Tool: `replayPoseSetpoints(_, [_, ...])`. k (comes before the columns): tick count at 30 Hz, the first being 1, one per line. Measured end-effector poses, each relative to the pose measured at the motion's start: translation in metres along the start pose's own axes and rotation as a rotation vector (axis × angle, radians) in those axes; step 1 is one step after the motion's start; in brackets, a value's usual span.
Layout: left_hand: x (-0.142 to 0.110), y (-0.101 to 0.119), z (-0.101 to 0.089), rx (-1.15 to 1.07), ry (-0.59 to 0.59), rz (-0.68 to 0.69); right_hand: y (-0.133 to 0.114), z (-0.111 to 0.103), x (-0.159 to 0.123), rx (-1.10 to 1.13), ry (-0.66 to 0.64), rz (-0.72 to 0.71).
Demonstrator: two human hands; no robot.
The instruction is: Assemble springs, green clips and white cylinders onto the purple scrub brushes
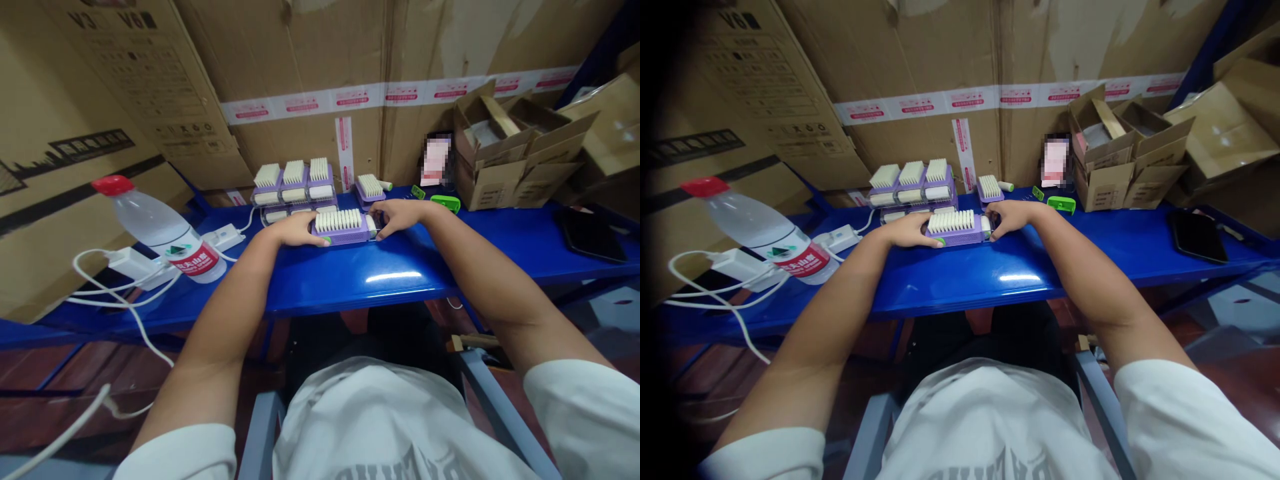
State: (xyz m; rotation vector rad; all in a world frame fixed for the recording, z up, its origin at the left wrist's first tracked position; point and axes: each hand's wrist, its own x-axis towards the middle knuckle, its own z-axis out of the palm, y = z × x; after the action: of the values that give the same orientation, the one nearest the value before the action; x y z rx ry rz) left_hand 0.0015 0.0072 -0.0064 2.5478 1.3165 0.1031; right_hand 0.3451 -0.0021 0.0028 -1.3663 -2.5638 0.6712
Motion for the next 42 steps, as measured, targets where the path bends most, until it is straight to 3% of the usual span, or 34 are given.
replayPoseSetpoints(31, [0.0001, 0.0020, 0.0004, -0.004, 0.011, 0.030, 0.0011, 0.0051, 0.0039, -0.063, 0.030, -0.090])
replayPoseSetpoints(42, [0.0004, 0.0029, 0.0008, 0.003, 0.013, 0.017, -0.0009, 0.0095, 0.0071, -0.084, 0.033, -0.062])
